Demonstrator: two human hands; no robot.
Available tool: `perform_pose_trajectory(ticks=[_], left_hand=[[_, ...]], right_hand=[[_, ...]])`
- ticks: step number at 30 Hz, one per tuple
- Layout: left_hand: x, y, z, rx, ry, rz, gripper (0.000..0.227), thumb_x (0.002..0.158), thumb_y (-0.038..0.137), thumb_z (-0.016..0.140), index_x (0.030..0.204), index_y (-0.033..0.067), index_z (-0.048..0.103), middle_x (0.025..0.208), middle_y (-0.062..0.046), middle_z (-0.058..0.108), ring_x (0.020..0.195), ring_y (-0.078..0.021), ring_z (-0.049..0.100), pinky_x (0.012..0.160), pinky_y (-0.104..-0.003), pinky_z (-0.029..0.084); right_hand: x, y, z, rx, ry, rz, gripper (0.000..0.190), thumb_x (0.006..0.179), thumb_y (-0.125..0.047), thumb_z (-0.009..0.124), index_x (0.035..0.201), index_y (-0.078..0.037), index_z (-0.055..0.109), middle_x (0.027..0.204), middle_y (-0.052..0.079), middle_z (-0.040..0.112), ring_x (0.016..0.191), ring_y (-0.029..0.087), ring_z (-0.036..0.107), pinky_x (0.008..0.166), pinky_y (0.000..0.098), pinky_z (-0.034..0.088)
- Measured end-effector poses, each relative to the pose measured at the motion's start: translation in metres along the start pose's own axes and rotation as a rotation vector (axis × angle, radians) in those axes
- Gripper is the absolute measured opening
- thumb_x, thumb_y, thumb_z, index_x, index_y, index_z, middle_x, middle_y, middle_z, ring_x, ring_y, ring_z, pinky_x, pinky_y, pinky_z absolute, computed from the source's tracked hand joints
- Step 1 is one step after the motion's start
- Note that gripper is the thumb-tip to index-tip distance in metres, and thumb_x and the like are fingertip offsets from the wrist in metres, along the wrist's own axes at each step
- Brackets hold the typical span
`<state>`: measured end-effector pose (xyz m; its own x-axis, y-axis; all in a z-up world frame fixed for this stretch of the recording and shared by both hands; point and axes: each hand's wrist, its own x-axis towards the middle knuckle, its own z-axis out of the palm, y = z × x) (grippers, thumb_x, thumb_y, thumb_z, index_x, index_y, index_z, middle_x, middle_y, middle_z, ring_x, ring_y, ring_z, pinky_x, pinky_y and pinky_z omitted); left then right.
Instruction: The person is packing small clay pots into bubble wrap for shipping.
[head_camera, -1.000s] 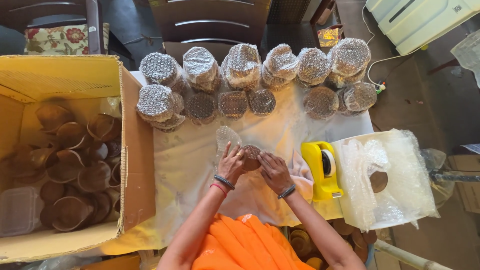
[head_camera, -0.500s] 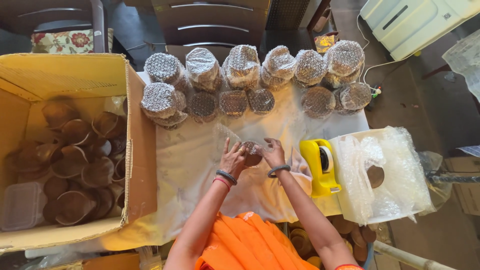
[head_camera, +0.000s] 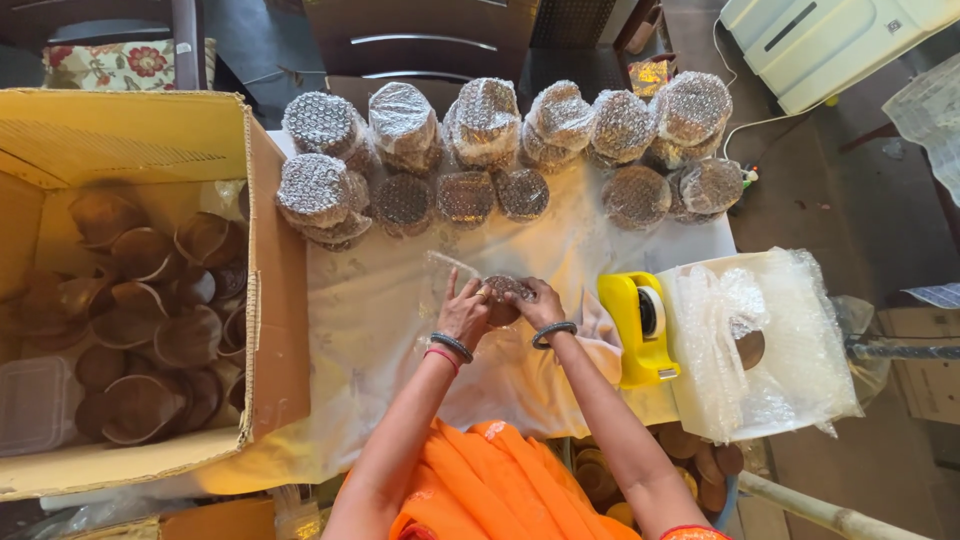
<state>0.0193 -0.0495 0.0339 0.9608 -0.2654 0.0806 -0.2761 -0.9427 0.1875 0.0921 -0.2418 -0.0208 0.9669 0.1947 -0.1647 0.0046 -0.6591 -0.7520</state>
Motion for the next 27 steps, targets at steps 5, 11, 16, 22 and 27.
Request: perform_pose_trajectory(ticks=[5, 11, 16, 22, 27], left_hand=[[0.001, 0.0, -0.007, -0.002, -0.06, 0.006, 0.051, 0.068, 0.036, 0.087, 0.11, 0.0115, 0.074, 0.123, 0.005, 0.063, 0.131, -0.0188, 0.05, 0.128, -0.055, 0.013], [-0.002, 0.001, 0.008, -0.028, 0.012, -0.013, 0.058, 0.068, 0.033, 0.087, 0.119, 0.0111, 0.071, 0.122, 0.004, 0.064, 0.127, -0.018, 0.053, 0.127, -0.054, 0.017], [-0.009, 0.007, 0.01, -0.061, 0.12, -0.063, 0.078, 0.065, 0.031, 0.088, 0.136, 0.0102, 0.063, 0.123, 0.002, 0.065, 0.12, -0.0168, 0.056, 0.125, -0.054, 0.02], [-0.01, 0.013, 0.018, -0.092, 0.182, -0.171, 0.081, 0.061, 0.028, 0.089, 0.136, 0.0137, 0.063, 0.124, 0.002, 0.064, 0.115, -0.0173, 0.058, 0.12, -0.058, 0.024], [-0.005, 0.007, 0.015, -0.027, 0.113, -0.083, 0.063, 0.063, 0.03, 0.088, 0.121, 0.015, 0.069, 0.123, 0.002, 0.063, 0.121, -0.0181, 0.055, 0.123, -0.057, 0.02]], right_hand=[[0.011, 0.027, 0.014, 0.154, -0.043, 0.052, 0.052, 0.082, -0.039, 0.081, 0.119, -0.004, 0.071, 0.112, 0.016, 0.075, 0.105, 0.029, 0.073, 0.092, 0.0361, 0.057], [0.012, 0.012, 0.015, 0.03, -0.005, 0.131, 0.065, 0.071, -0.046, 0.089, 0.116, -0.003, 0.069, 0.108, 0.017, 0.074, 0.101, 0.027, 0.073, 0.089, 0.0364, 0.057], [0.015, 0.015, 0.018, 0.062, -0.002, 0.152, 0.063, 0.069, -0.048, 0.089, 0.109, -0.003, 0.07, 0.106, 0.016, 0.075, 0.099, 0.028, 0.073, 0.088, 0.037, 0.057], [0.01, 0.011, 0.018, 0.013, 0.003, 0.142, 0.064, 0.069, -0.046, 0.089, 0.111, -0.003, 0.068, 0.112, 0.017, 0.072, 0.103, 0.029, 0.07, 0.091, 0.0384, 0.055], [0.008, 0.006, 0.016, 0.02, -0.025, 0.146, 0.06, 0.074, -0.047, 0.086, 0.113, -0.004, 0.069, 0.106, 0.016, 0.076, 0.099, 0.028, 0.074, 0.09, 0.0372, 0.057]])
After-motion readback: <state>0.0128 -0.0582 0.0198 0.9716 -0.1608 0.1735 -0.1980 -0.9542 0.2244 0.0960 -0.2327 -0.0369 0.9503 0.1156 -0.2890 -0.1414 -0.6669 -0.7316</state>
